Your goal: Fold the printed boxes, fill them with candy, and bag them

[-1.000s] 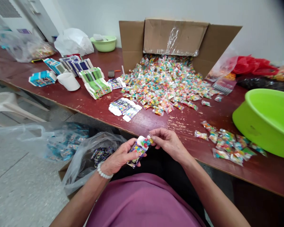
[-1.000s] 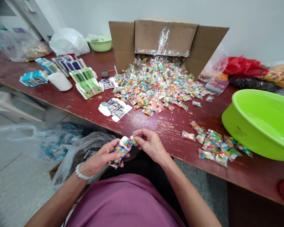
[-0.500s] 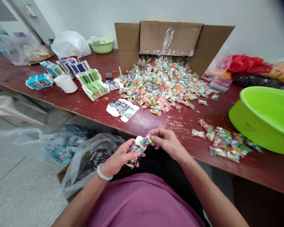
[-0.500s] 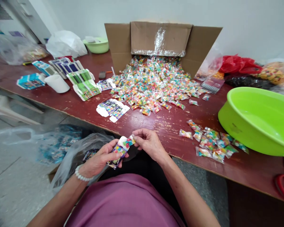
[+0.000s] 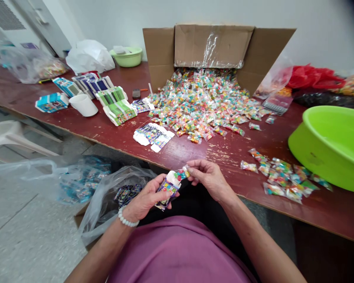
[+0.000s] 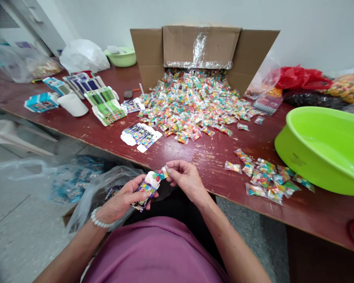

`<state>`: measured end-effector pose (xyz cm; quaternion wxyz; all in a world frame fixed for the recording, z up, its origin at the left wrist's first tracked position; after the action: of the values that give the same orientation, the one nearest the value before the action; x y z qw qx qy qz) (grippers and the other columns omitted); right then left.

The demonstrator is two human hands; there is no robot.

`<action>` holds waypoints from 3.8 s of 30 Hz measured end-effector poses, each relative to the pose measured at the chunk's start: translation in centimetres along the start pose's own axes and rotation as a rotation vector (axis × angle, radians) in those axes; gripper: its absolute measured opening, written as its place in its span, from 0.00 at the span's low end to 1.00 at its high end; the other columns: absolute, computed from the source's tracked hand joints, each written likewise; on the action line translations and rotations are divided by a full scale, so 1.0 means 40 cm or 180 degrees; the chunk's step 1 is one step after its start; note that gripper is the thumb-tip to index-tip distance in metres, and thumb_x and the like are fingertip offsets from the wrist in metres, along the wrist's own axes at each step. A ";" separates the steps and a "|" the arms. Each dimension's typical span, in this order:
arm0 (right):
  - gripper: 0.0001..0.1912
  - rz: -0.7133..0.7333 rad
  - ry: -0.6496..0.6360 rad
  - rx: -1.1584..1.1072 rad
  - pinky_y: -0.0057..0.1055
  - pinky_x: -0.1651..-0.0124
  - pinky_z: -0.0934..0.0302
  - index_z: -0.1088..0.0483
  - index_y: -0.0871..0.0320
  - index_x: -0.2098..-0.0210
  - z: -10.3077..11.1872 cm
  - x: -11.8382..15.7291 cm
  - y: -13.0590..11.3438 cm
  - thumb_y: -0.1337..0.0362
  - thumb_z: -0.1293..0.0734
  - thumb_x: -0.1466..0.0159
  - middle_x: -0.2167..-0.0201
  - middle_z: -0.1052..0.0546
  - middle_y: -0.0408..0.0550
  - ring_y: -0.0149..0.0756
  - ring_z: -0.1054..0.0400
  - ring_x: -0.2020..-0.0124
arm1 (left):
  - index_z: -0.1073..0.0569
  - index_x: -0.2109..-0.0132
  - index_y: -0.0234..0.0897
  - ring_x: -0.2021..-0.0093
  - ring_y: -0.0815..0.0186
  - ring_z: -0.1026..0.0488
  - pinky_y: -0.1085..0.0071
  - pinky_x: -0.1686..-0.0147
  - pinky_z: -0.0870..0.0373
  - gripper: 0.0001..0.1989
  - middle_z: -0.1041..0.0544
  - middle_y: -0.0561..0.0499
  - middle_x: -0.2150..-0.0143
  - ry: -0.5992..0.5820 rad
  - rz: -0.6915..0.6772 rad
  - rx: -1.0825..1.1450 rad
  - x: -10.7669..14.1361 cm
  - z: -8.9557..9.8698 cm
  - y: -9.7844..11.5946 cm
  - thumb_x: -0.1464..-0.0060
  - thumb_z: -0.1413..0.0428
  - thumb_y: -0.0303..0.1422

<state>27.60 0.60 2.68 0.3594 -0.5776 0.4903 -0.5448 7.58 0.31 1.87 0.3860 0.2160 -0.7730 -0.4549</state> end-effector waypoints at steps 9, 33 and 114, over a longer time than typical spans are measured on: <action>0.20 -0.0010 0.0014 -0.0098 0.25 0.76 0.35 0.25 0.60 0.65 -0.001 0.006 -0.007 0.55 0.23 0.52 0.75 0.22 0.44 0.30 0.29 0.77 | 0.31 0.46 0.37 0.70 0.69 0.26 0.73 0.69 0.29 0.24 0.23 0.43 0.52 0.0024 0.0015 -0.0011 0.002 0.000 -0.002 0.49 0.37 0.35; 0.21 -0.0006 0.0209 -0.0364 0.26 0.73 0.33 0.24 0.59 0.66 -0.003 0.008 -0.011 0.54 0.21 0.55 0.75 0.20 0.46 0.33 0.26 0.75 | 0.31 0.48 0.36 0.71 0.71 0.27 0.75 0.71 0.31 0.21 0.24 0.47 0.57 0.0044 0.0025 -0.0003 0.001 0.005 -0.020 0.48 0.38 0.34; 0.17 -0.0276 -0.0286 -0.0928 0.20 0.76 0.37 0.22 0.60 0.68 -0.030 -0.007 0.031 0.55 0.21 0.50 0.74 0.21 0.45 0.25 0.32 0.77 | 0.31 0.56 0.34 0.78 0.71 0.28 0.75 0.79 0.31 0.24 0.20 0.50 0.67 0.1301 -0.0803 0.0859 -0.061 -0.044 0.026 0.59 0.31 0.33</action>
<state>26.22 0.68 1.62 0.2695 -0.6681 0.5222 -0.4565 10.46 1.55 2.31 0.4419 0.4474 -0.6996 -0.3392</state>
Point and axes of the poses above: each hand's wrist, its own x-axis away from the middle knuckle, its own z-axis out of the back of the hand, y = z × x, the point moved 3 cm from there along -x, towards the middle knuckle
